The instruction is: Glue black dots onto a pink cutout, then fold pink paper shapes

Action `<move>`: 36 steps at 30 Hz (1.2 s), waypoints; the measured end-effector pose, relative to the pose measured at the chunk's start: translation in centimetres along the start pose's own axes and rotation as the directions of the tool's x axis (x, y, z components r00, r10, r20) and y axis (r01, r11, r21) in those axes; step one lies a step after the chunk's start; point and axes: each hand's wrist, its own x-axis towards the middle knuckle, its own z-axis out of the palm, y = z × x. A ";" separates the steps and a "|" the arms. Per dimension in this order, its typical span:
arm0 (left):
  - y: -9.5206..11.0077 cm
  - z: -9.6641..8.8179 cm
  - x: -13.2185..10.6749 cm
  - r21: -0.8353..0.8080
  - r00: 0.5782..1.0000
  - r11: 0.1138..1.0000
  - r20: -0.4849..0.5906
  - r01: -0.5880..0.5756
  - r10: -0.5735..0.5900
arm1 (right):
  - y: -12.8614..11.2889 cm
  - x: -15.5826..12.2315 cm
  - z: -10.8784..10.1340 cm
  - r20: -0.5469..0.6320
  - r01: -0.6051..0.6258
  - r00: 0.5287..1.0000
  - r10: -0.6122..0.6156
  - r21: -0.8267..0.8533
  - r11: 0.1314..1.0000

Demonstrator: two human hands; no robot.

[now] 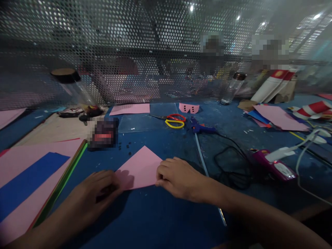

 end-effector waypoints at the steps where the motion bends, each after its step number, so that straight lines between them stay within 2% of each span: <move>1: -0.1 0.0 0.0 0.001 1.000 1.000 0.005 0.011 -0.011 | 0.0 0.0 0.0 -0.003 -0.004 1.000 0.004 0.006 1.000; 7: -0.3 0.0 0.2 -0.005 0.997 0.997 0.030 0.078 -0.078 | 0.0 0.1 0.0 -0.016 -0.057 0.998 0.058 0.013 0.998; 16: -0.7 -0.3 0.3 0.009 0.988 0.988 0.006 0.156 -0.156 | -0.4 0.1 -0.1 -0.038 -0.147 0.988 0.148 0.032 0.989; 22: -0.9 -0.7 0.5 -0.009 0.978 0.978 0.006 0.207 -0.207 | -0.4 0.2 -0.3 -0.039 -0.158 0.986 0.160 0.053 0.986; 32: -1.3 -2.4 0.6 -0.036 0.940 0.947 0.137 0.319 -0.312 | -0.1 0.0 -0.9 0.017 -0.197 0.980 0.196 0.040 0.980; 36: -1.7 -2.9 0.6 -0.028 0.931 0.940 0.152 0.339 -0.332 | 0.0 -0.1 -1.3 0.059 -0.215 0.975 0.213 0.026 0.976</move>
